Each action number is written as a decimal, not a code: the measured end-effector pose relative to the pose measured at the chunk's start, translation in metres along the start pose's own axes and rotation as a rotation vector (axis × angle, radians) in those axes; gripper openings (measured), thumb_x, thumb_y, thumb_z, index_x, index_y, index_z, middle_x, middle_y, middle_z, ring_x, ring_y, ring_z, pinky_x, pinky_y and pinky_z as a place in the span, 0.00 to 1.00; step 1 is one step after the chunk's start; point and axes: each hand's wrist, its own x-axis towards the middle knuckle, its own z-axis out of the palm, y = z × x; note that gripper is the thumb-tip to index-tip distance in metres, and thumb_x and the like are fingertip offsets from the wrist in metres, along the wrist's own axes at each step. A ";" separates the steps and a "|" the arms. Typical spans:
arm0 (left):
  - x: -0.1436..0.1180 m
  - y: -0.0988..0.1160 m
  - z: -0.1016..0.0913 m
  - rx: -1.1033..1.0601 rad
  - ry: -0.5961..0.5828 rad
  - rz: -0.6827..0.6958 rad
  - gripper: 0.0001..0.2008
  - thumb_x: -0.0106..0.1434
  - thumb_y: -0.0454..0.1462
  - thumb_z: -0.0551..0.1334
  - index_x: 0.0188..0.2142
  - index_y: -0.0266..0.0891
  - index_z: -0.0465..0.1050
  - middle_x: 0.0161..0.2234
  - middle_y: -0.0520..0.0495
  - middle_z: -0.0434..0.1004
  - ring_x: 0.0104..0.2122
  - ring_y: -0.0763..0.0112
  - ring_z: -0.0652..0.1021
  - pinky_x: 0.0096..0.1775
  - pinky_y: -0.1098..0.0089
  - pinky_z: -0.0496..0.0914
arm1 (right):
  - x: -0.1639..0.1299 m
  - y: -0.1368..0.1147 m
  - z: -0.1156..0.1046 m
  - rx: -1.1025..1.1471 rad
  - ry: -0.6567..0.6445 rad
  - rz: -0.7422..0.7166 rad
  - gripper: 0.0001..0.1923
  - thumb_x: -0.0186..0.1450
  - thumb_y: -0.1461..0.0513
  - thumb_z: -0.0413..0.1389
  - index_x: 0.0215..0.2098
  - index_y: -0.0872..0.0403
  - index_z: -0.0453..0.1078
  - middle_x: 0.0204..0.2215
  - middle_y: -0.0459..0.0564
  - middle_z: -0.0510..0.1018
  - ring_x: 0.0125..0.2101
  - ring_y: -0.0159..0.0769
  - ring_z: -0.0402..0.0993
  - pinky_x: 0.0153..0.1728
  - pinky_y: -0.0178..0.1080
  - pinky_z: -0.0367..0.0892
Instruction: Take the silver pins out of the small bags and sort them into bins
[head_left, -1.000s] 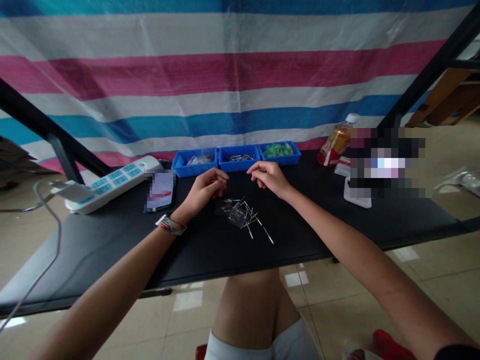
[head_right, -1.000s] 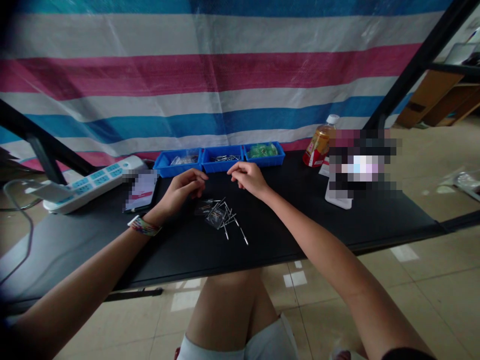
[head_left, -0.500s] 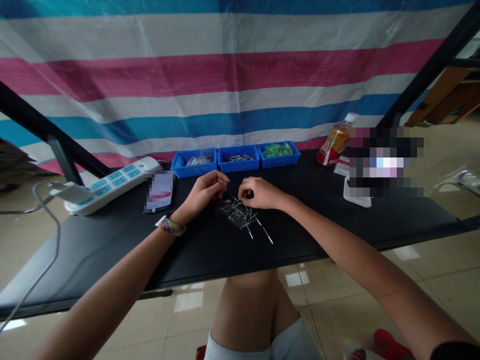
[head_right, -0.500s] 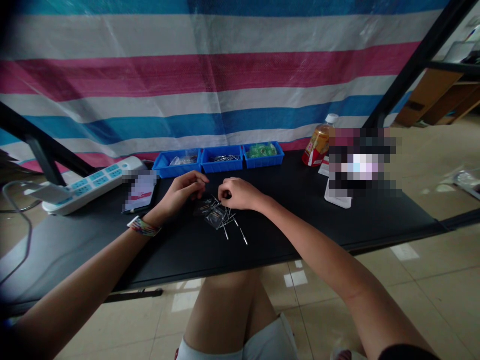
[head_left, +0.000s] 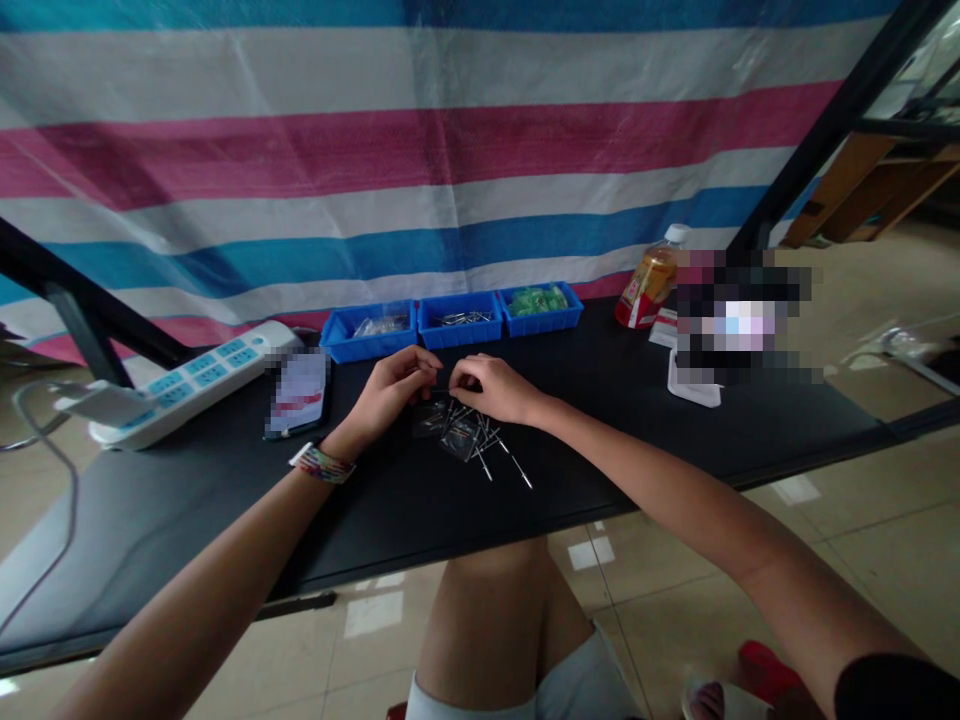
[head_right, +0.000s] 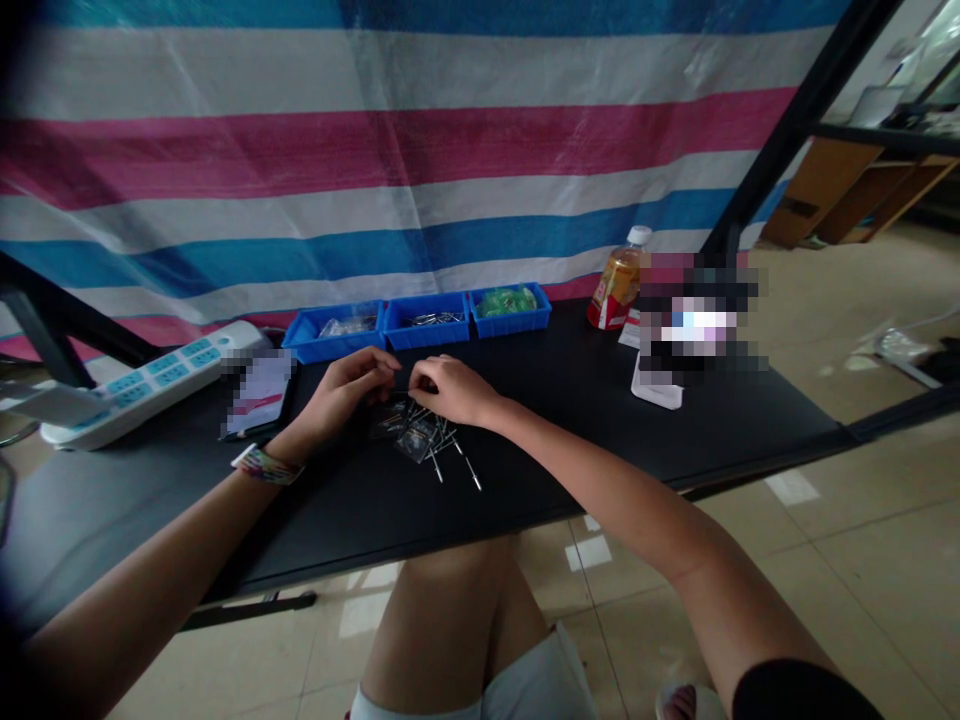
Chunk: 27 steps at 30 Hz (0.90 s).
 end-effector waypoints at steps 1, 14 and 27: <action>0.001 -0.001 0.000 0.034 0.025 0.010 0.14 0.62 0.46 0.67 0.40 0.38 0.77 0.29 0.50 0.75 0.27 0.68 0.75 0.27 0.71 0.64 | 0.001 0.000 -0.001 0.084 0.025 0.022 0.03 0.69 0.67 0.63 0.36 0.55 0.74 0.34 0.47 0.79 0.36 0.35 0.74 0.41 0.38 0.67; 0.003 0.002 -0.005 0.087 0.015 0.074 0.17 0.63 0.50 0.69 0.28 0.39 0.78 0.28 0.47 0.78 0.32 0.65 0.76 0.38 0.67 0.69 | 0.002 -0.006 -0.002 0.428 0.244 0.098 0.08 0.64 0.59 0.67 0.37 0.53 0.74 0.34 0.46 0.79 0.34 0.34 0.76 0.37 0.37 0.73; 0.002 -0.003 -0.002 -0.026 0.104 0.063 0.18 0.58 0.48 0.76 0.38 0.37 0.82 0.33 0.46 0.81 0.32 0.67 0.78 0.36 0.69 0.71 | 0.004 -0.003 -0.005 0.838 0.221 0.357 0.15 0.58 0.55 0.70 0.34 0.53 0.71 0.30 0.44 0.78 0.27 0.31 0.78 0.28 0.35 0.79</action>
